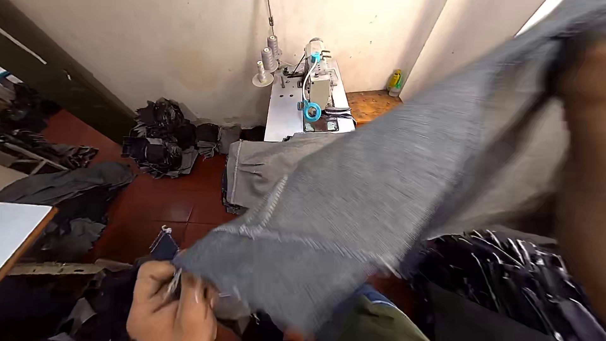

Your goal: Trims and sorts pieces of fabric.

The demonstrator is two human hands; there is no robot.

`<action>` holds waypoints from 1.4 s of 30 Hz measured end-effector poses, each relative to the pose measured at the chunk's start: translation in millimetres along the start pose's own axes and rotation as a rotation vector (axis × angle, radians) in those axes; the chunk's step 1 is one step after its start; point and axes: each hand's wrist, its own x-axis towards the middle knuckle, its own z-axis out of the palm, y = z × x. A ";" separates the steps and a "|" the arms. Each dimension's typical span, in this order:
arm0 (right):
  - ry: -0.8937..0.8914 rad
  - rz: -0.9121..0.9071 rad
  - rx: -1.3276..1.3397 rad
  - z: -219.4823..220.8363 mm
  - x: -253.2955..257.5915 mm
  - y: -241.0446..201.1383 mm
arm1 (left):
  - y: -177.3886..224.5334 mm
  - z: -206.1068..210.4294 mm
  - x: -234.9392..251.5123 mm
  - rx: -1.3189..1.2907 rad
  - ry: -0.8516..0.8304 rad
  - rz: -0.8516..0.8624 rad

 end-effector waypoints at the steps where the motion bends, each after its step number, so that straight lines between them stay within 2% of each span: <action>1: -0.081 0.025 -0.051 34.8 9.7 -6.3 | -22.0 6.4 11.5 0.023 0.042 -0.089; 4: -0.359 0.191 -0.054 160.7 -12.8 -0.1 | -117.9 22.0 39.3 0.169 0.068 -0.304; 8: -0.808 0.529 0.034 336.4 -129.8 82.3 | -265.9 39.9 30.6 0.241 -0.005 -0.649; 9: -0.850 0.564 0.027 364.8 -158.1 96.2 | -283.6 42.3 23.7 0.262 0.016 -0.706; 11: -0.831 0.608 -0.006 394.3 -182.2 101.9 | -283.9 48.1 24.2 0.270 0.076 -0.686; 15: -0.749 0.680 -0.018 403.3 -186.1 103.4 | -249.3 51.3 50.5 0.229 0.099 -0.508; 17: -0.747 0.686 -0.056 411.9 -188.6 99.5 | -265.4 56.9 57.6 0.273 0.121 -0.562; 20: -0.722 0.652 -0.094 426.6 -194.5 93.9 | -318.2 63.9 37.8 0.309 0.192 -0.621; 24: -0.670 0.517 -0.114 439.2 -207.1 87.1 | -331.7 65.2 27.2 0.434 0.225 -0.560; 26: -0.725 0.493 -0.160 443.2 -208.5 90.7 | -334.2 55.5 26.4 0.626 0.122 -0.497; 28: -0.780 0.521 -0.171 442.1 -204.1 94.3 | -349.3 28.9 19.4 0.805 -0.044 -0.527; 30: -0.792 0.563 -0.109 436.3 -201.1 97.1 | -364.7 -5.5 7.0 0.881 -0.372 -0.736; 32: -0.694 0.556 0.037 421.9 -198.6 94.7 | -374.0 -24.2 -1.7 0.856 -0.688 -0.953; 33: -0.637 0.548 0.141 409.2 -194.1 89.9 | -379.2 -28.6 -4.7 0.826 -0.731 -0.963; 35: -0.638 0.575 0.363 374.0 -182.3 69.2 | -388.0 -34.0 -10.4 0.786 -0.620 -0.869; 36: -0.700 0.589 0.441 353.4 -181.0 50.8 | -392.4 -37.6 -12.8 0.754 -0.556 -0.819; 38: -0.960 0.573 0.513 315.3 -195.5 7.7 | -399.1 -42.8 -11.1 0.693 -0.557 -0.730; 40: -1.363 0.477 0.508 287.9 -224.6 -38.3 | -398.7 -44.7 -11.7 0.622 -0.619 -0.675; 42: -1.798 0.381 0.477 277.6 -247.7 -84.5 | -396.7 -40.6 -21.8 0.499 -0.570 -0.660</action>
